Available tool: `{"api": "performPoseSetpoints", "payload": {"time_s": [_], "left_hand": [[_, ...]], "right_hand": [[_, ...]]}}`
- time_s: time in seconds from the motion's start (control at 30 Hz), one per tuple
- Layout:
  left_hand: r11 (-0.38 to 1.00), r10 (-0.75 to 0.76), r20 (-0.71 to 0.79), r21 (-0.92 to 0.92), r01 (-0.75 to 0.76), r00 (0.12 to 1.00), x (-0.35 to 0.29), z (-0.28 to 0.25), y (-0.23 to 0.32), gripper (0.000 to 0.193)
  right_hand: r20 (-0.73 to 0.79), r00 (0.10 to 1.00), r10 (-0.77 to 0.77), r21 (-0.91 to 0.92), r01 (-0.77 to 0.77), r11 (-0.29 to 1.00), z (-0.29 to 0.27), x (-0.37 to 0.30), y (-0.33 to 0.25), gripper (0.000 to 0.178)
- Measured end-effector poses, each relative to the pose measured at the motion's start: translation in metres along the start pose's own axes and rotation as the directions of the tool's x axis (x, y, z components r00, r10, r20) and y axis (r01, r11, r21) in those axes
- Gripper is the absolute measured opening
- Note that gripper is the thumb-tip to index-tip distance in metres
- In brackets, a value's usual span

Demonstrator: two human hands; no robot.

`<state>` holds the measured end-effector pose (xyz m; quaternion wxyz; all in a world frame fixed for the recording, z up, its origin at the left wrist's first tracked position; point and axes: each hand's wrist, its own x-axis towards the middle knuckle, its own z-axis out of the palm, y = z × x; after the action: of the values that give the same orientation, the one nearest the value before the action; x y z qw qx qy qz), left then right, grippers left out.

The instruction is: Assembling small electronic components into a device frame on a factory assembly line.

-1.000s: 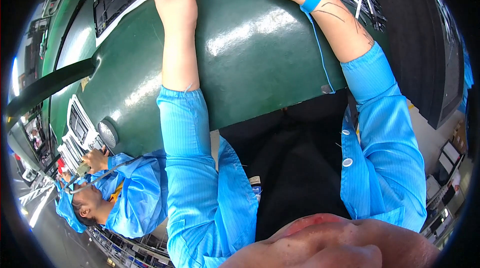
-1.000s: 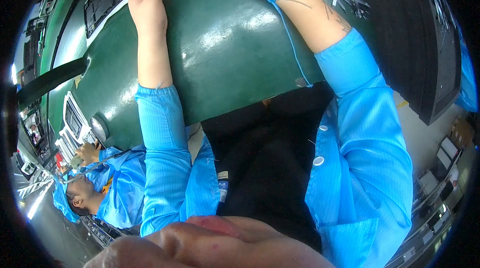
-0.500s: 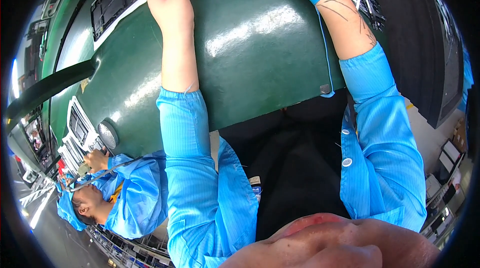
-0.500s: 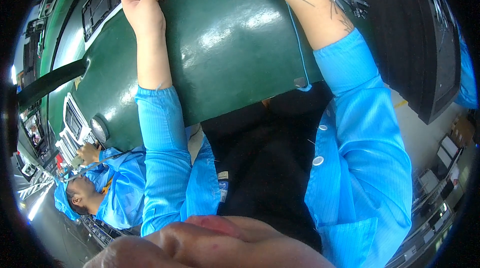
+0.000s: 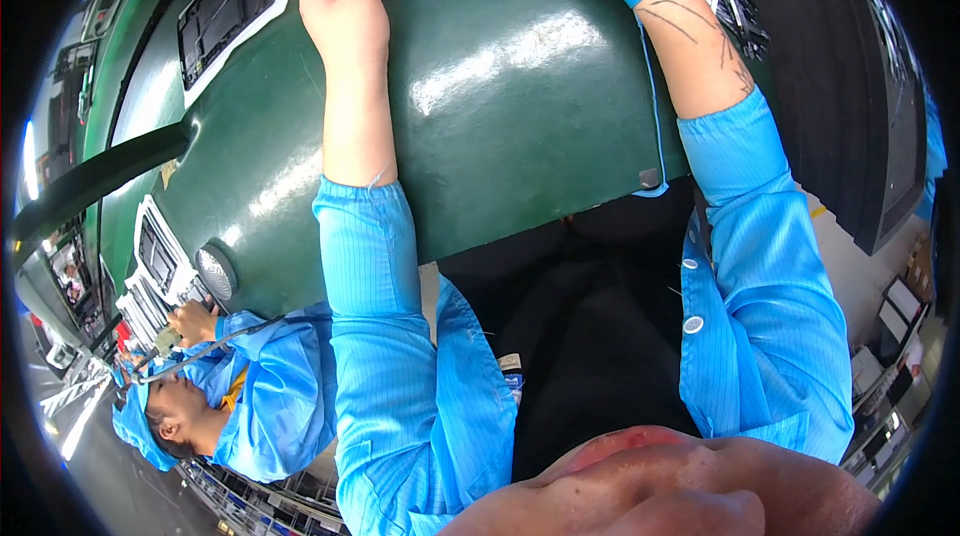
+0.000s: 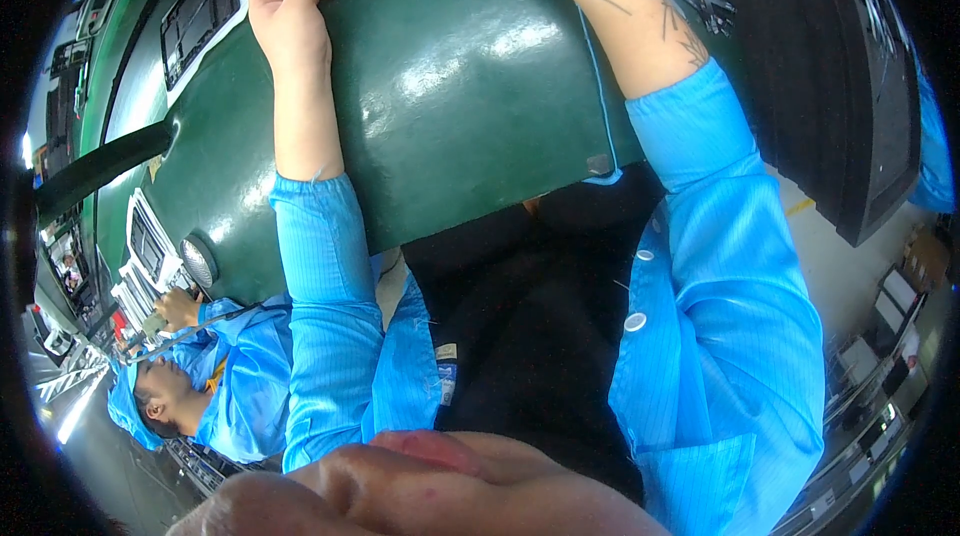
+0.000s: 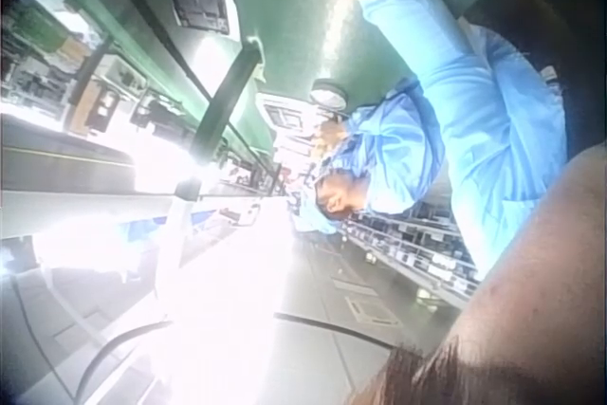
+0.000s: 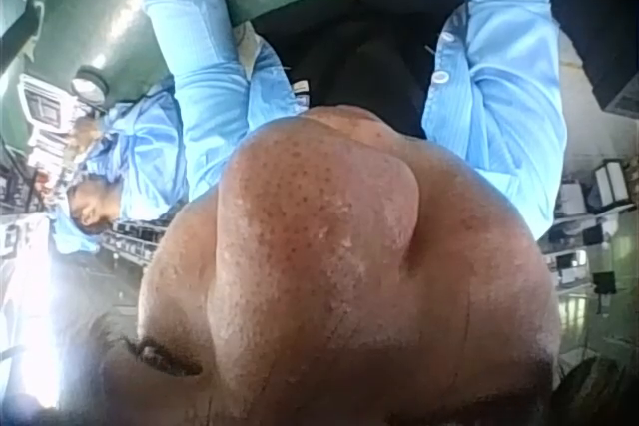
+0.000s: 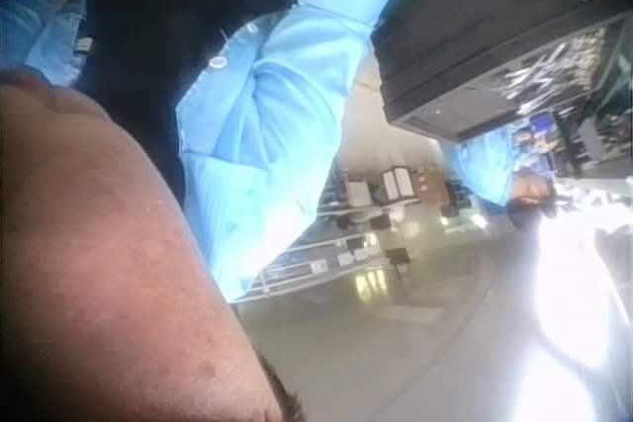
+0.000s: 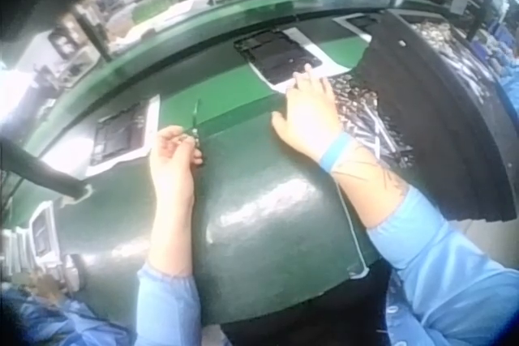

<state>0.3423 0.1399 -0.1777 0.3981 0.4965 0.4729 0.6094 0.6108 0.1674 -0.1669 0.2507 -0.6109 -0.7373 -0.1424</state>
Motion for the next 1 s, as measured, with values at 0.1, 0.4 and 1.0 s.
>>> {"api": "performPoseSetpoints", "payload": {"time_s": [0.1, 0.4, 1.0], "left_hand": [[1.0, -0.001, -0.007, -0.002, 0.001, 1.0, -0.002, -0.003, -0.001, 0.026], [1.0, -0.012, -0.014, 0.026, 0.012, 1.0, -0.004, -0.004, 0.002, 0.022], [0.999, -0.012, 0.0, 0.042, 0.012, 1.0, -0.005, 0.002, 0.003, 0.018]], "right_hand": [[0.153, 0.987, 0.041, 0.112, -0.058, 0.992, -0.018, 0.009, 0.005, 0.042], [0.226, 0.969, 0.095, 0.095, -0.119, 0.988, -0.016, 0.006, 0.002, 0.043], [-0.03, 0.974, -0.225, 0.55, 0.204, 0.81, -0.01, 0.008, -0.005, 0.053]]}}
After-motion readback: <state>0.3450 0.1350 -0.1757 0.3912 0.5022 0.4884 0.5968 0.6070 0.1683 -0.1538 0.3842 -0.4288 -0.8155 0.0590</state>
